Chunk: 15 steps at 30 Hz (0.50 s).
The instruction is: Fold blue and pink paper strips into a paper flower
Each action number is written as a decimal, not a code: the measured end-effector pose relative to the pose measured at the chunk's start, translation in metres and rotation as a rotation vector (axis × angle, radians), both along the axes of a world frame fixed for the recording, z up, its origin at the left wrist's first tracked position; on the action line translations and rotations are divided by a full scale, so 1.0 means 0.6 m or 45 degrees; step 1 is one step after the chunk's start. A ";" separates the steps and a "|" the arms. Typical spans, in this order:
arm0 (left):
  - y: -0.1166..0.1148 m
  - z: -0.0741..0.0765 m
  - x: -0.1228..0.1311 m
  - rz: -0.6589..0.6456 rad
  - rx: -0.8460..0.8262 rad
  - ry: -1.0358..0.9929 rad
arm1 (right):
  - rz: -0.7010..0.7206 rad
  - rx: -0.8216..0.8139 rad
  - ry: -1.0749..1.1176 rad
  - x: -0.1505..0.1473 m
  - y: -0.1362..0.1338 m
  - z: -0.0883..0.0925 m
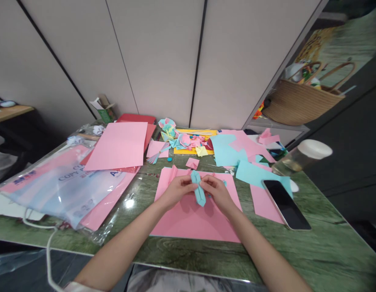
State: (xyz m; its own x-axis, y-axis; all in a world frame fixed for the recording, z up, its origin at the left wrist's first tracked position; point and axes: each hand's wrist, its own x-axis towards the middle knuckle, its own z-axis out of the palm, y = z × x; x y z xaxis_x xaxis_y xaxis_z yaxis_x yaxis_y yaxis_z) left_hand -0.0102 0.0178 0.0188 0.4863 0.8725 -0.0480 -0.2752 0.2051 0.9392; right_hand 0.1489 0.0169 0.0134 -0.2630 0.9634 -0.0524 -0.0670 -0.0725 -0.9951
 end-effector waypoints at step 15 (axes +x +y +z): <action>0.003 -0.010 0.000 0.040 -0.097 -0.018 | 0.098 -0.297 0.277 0.000 -0.002 -0.008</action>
State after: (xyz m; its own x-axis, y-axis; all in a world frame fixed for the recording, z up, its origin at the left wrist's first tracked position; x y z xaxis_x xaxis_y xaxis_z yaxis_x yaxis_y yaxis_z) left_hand -0.0100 0.0196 0.0127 0.4597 0.8814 -0.1082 -0.2961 0.2670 0.9171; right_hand 0.1489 0.0157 0.0087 -0.3636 0.9090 -0.2040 -0.2620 -0.3099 -0.9140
